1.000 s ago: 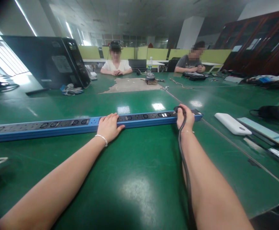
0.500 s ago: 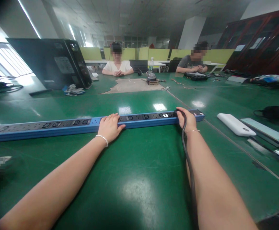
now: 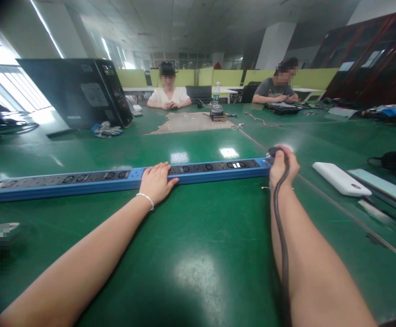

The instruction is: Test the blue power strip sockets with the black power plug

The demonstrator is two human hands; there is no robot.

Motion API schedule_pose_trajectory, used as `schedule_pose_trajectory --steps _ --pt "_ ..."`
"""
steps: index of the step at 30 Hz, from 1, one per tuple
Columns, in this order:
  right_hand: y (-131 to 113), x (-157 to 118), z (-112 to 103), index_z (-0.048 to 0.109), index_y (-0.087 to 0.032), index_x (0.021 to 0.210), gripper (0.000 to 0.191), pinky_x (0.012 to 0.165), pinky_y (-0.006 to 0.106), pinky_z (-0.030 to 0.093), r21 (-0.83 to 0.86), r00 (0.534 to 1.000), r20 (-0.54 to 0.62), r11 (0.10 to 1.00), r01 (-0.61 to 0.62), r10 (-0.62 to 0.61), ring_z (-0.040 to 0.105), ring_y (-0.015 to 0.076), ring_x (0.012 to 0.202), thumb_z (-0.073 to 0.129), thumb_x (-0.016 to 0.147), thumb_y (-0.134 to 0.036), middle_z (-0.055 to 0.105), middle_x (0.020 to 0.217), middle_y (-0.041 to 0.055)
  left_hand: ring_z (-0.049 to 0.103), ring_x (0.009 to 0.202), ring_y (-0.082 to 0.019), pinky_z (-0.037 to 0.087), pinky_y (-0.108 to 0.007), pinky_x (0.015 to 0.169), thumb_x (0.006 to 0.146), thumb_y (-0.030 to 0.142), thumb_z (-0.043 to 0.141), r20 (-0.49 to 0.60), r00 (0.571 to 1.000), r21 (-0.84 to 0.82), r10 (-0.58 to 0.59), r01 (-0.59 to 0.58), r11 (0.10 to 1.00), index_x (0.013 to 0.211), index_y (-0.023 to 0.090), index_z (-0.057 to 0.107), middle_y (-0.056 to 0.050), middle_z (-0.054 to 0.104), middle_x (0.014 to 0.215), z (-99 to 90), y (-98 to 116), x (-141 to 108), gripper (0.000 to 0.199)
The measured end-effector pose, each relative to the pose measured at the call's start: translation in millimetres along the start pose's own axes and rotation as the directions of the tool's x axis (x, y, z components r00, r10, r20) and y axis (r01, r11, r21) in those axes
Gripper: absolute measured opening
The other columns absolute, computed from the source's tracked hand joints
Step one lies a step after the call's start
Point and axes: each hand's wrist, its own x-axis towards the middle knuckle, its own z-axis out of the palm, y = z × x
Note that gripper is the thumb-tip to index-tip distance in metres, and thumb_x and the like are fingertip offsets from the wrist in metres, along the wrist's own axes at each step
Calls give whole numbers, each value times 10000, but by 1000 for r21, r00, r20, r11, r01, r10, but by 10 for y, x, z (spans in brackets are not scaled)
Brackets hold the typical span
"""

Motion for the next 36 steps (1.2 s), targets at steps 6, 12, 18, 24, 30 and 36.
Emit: schedule_pose_trajectory --steps 6,12,18,24,30,36 --pt "166 60 -37 644 -102 1045 335 814 289 481 48 993 56 993 -108 105 637 220 939 460 837 -291 647 1071 207 400 1269 -247 262 -423 1052 867 500 383 2 1000 5 -5 5 1000 1257 166 460 -114 481 1362 5 4 -1 519" --pt "152 72 -34 684 -115 995 262 770 228 465 -55 971 200 991 -118 127 633 168 885 524 806 -200 675 1014 162 409 1260 -248 270 -424 1043 866 500 384 2 1000 10 -4 4 1000 1254 167 462 -117 484 1359 -1 5 -1 518" --pt "15 25 -141 687 -156 990 251 795 283 459 -103 962 244 990 -96 119 612 171 807 543 789 -201 689 957 100 413 1253 -256 276 -425 1035 863 499 389 1 1000 11 10 -10 1000 1254 144 459 -128 485 1354 3 2 1 533" --pt "-112 -15 -166 687 -170 1002 276 813 324 438 -175 954 274 981 -79 125 592 192 789 536 775 -216 690 892 101 406 1261 -262 267 -437 1040 864 497 385 7 1000 -2 1 -1 1000 1263 146 455 -134 481 1356 4 0 3 536" --pt "-132 34 -122 681 -137 975 283 840 317 443 64 998 33 996 -59 57 607 200 884 496 795 -253 676 975 138 404 1262 -262 260 -440 1043 863 503 386 10 1000 -6 -2 2 1000 1267 153 450 -131 481 1356 17 -5 4 538" --pt "-220 15 -87 693 -165 926 261 834 316 462 108 991 131 993 -48 34 616 193 863 508 783 -280 693 926 104 412 1253 -254 270 -437 1037 861 504 396 -6 1000 -2 -3 3 1000 1253 160 460 -121 490 1351 20 -9 5 526"
